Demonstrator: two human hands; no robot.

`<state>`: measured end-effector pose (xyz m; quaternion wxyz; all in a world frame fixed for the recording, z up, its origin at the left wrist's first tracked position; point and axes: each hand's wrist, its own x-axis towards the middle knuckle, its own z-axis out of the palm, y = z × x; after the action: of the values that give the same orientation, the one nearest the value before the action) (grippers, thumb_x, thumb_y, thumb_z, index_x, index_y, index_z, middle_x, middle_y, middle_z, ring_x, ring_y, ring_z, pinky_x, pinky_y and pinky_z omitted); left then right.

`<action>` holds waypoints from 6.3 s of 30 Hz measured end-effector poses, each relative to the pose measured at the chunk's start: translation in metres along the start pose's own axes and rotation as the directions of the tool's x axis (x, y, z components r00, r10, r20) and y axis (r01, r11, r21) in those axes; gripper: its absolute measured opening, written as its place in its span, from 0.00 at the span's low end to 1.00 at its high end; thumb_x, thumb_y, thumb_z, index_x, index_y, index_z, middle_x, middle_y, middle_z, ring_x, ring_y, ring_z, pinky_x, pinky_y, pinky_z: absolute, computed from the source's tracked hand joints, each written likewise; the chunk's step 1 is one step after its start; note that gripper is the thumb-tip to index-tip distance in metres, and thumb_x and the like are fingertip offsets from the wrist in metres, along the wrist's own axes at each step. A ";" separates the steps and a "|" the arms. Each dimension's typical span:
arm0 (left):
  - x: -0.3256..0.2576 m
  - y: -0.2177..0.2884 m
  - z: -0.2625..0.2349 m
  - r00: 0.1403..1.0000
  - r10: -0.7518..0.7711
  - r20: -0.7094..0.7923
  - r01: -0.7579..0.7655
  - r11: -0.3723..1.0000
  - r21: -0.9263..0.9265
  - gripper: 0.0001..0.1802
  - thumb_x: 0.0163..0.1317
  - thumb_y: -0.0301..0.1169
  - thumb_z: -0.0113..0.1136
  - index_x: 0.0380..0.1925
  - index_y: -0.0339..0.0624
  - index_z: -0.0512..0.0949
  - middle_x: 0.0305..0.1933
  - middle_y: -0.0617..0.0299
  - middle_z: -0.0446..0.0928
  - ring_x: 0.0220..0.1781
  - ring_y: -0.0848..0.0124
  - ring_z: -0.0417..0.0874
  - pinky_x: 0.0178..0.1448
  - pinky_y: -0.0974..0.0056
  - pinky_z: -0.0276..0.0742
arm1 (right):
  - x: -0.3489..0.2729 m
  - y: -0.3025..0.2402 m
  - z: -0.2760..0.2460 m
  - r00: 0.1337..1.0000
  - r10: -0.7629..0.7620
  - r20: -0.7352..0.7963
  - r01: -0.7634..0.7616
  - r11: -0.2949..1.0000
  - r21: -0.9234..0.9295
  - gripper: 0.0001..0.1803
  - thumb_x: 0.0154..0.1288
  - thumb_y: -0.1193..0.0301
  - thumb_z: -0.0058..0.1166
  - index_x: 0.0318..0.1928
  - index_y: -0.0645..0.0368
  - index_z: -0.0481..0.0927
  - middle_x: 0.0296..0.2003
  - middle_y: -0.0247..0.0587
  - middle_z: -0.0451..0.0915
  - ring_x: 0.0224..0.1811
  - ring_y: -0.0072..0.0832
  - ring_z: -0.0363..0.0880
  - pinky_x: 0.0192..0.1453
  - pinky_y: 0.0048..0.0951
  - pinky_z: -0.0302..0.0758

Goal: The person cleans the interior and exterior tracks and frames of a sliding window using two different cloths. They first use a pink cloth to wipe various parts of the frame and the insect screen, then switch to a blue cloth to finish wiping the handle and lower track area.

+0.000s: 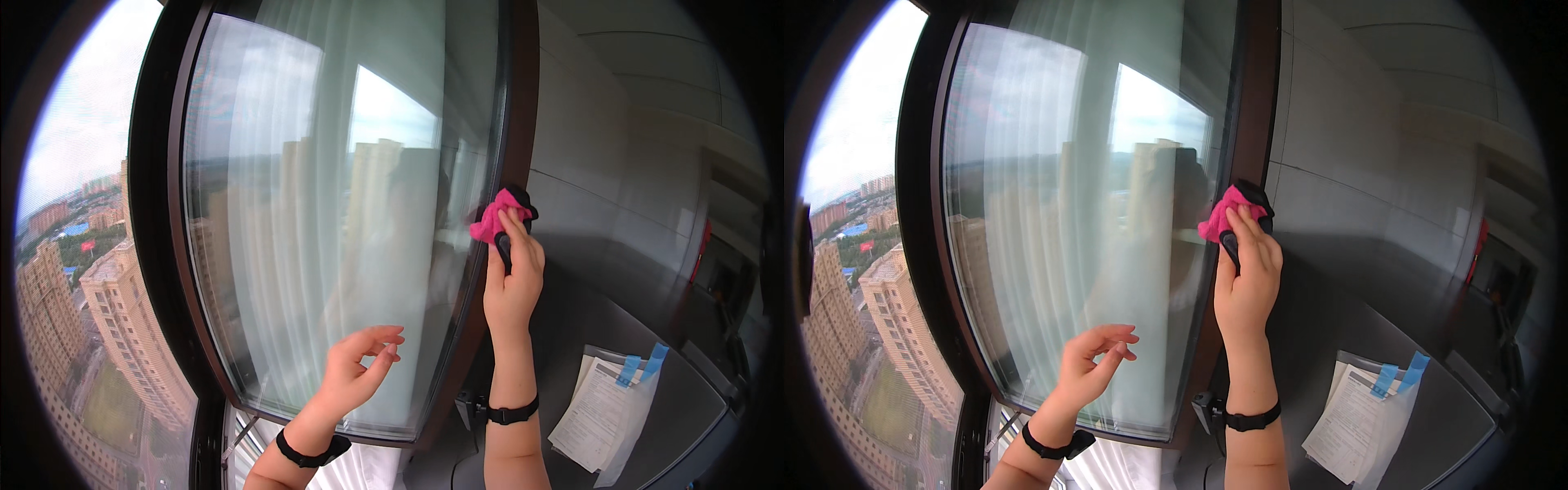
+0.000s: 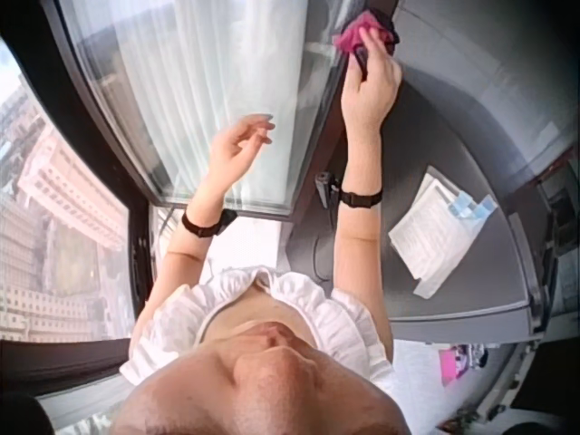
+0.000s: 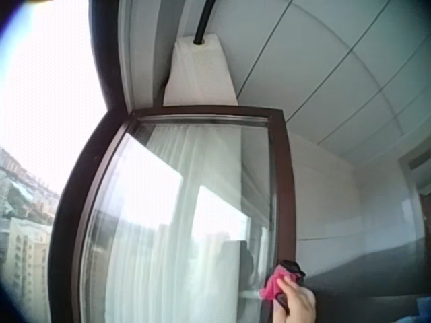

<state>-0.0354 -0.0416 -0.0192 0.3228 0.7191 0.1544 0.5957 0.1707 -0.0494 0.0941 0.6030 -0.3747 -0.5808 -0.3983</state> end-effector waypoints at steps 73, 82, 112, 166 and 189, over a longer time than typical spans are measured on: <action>0.223 0.131 -0.357 0.685 0.569 -0.456 0.132 0.518 0.845 0.14 0.45 0.29 0.64 0.35 0.41 0.81 0.36 0.51 0.81 0.42 0.55 0.81 0.46 0.58 0.76 | -0.207 -0.111 0.079 0.546 -0.152 0.824 -0.646 0.550 0.529 0.11 0.65 0.76 0.55 0.43 0.72 0.79 0.35 0.45 0.83 0.37 0.24 0.82 0.42 0.22 0.77; 0.029 -0.012 -0.336 0.737 0.440 -0.513 0.236 0.544 0.805 0.13 0.44 0.24 0.62 0.34 0.38 0.80 0.35 0.50 0.78 0.41 0.52 0.79 0.47 0.57 0.74 | -0.198 -0.150 0.080 0.539 -0.223 0.812 -0.612 0.559 0.559 0.08 0.62 0.77 0.57 0.41 0.68 0.81 0.33 0.45 0.84 0.35 0.25 0.83 0.42 0.24 0.77; -0.021 -0.099 -0.350 0.702 0.004 -0.712 0.575 0.588 0.569 0.10 0.45 0.23 0.57 0.30 0.38 0.80 0.30 0.46 0.79 0.37 0.53 0.82 0.43 0.56 0.74 | -0.176 -0.155 0.046 0.731 -0.230 0.642 -0.489 0.479 0.729 0.05 0.57 0.78 0.56 0.34 0.65 0.82 0.25 0.43 0.84 0.28 0.27 0.83 0.37 0.26 0.77; -0.293 -0.286 -0.140 0.311 -0.817 -0.485 -0.085 0.484 -0.871 0.15 0.67 0.23 0.44 0.53 0.41 0.68 0.52 0.57 0.75 0.54 0.61 0.76 0.58 0.56 0.73 | -0.267 -0.074 -0.008 0.344 0.191 0.919 -0.838 0.504 0.209 0.07 0.61 0.77 0.56 0.39 0.65 0.81 0.27 0.42 0.84 0.28 0.26 0.83 0.34 0.23 0.76; -0.268 -0.292 0.136 0.484 -0.669 0.564 0.477 -0.339 -0.811 0.20 0.59 0.17 0.52 0.52 0.45 0.71 0.54 0.60 0.75 0.57 0.62 0.76 0.63 0.55 0.71 | -0.348 -0.021 -0.118 0.143 0.618 0.773 -0.909 0.391 -0.144 0.14 0.62 0.72 0.57 0.48 0.62 0.79 0.38 0.45 0.82 0.39 0.25 0.82 0.42 0.26 0.77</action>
<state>0.0774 -0.0250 -0.4230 0.9362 0.0798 0.0890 0.3306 0.1965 -0.1499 -0.2590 0.4880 -0.6245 -0.5432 0.2771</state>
